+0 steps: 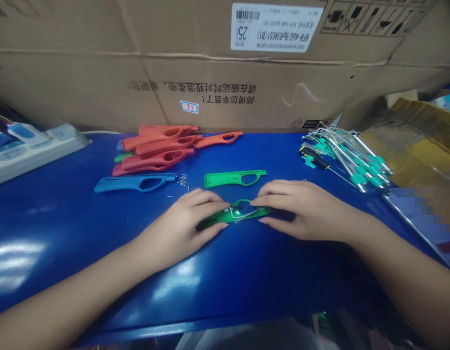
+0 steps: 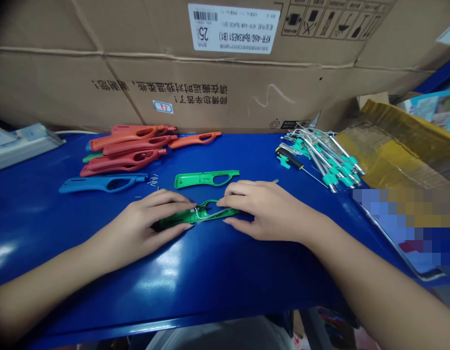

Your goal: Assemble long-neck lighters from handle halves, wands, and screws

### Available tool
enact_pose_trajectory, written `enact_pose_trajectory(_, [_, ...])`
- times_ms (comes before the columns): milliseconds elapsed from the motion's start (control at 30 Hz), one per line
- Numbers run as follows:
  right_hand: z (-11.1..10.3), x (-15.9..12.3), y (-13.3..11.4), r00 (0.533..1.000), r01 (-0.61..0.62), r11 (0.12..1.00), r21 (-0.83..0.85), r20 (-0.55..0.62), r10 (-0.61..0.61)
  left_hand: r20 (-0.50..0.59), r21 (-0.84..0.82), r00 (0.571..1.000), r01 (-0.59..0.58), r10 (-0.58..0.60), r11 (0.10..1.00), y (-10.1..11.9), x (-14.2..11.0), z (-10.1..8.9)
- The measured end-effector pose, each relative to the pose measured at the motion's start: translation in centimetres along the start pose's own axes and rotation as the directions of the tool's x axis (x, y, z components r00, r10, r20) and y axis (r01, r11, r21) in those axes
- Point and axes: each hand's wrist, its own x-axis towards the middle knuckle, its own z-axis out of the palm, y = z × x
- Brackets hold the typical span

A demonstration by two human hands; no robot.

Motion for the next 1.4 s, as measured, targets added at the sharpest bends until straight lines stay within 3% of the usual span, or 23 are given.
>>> enact_pose_trajectory(233, [-1.8, -0.5, 0.7, 0.988, -0.052, 0.997, -0.055, -0.149, 0.043, -0.004, 0.012, 1.000, -0.008, 0.008, 1.000, -0.2, 0.0, -0.1])
enact_pose_trajectory(367, [-1.9, -0.7, 1.3, 0.995, -0.063, 0.990, -0.128, -0.082, 0.053, -0.007, 0.022, 1.000, -0.008, 0.009, 1.000, -0.2, 0.0, -0.2])
enact_pose_trajectory(500, [-1.5, -0.7, 1.4, 0.997, -0.070, 0.991, -0.111, 0.036, 0.074, 0.001, 0.037, 1.000, -0.017, 0.017, 0.999, -0.2, 0.0, -0.3])
enact_pose_trajectory(667, [-1.3, -0.5, 1.2, 0.991, -0.092, 0.992, -0.082, 0.094, 0.100, 0.006, 0.061, 0.999, -0.034, 0.034, 0.998, -0.2, 0.1, -0.3])
enact_pose_trajectory(933, [-1.7, -0.5, 0.8, 0.981, -0.158, 0.986, -0.061, 0.104, 0.164, 0.011, 0.108, 0.998, -0.066, 0.065, 0.992, -0.3, 0.1, -0.4])
enact_pose_trajectory(1167, [-1.8, -0.5, 0.7, 0.982, -0.125, 0.990, -0.071, 0.136, 0.134, 0.016, 0.111, 0.998, -0.065, 0.063, 0.992, -0.2, 0.2, -0.4])
enact_pose_trajectory(1400, [-2.0, -0.6, 0.3, 0.986, -0.147, 0.988, -0.042, 0.067, 0.150, -0.002, 0.017, 1.000, 0.012, -0.012, 1.000, -0.3, 0.3, -0.3])
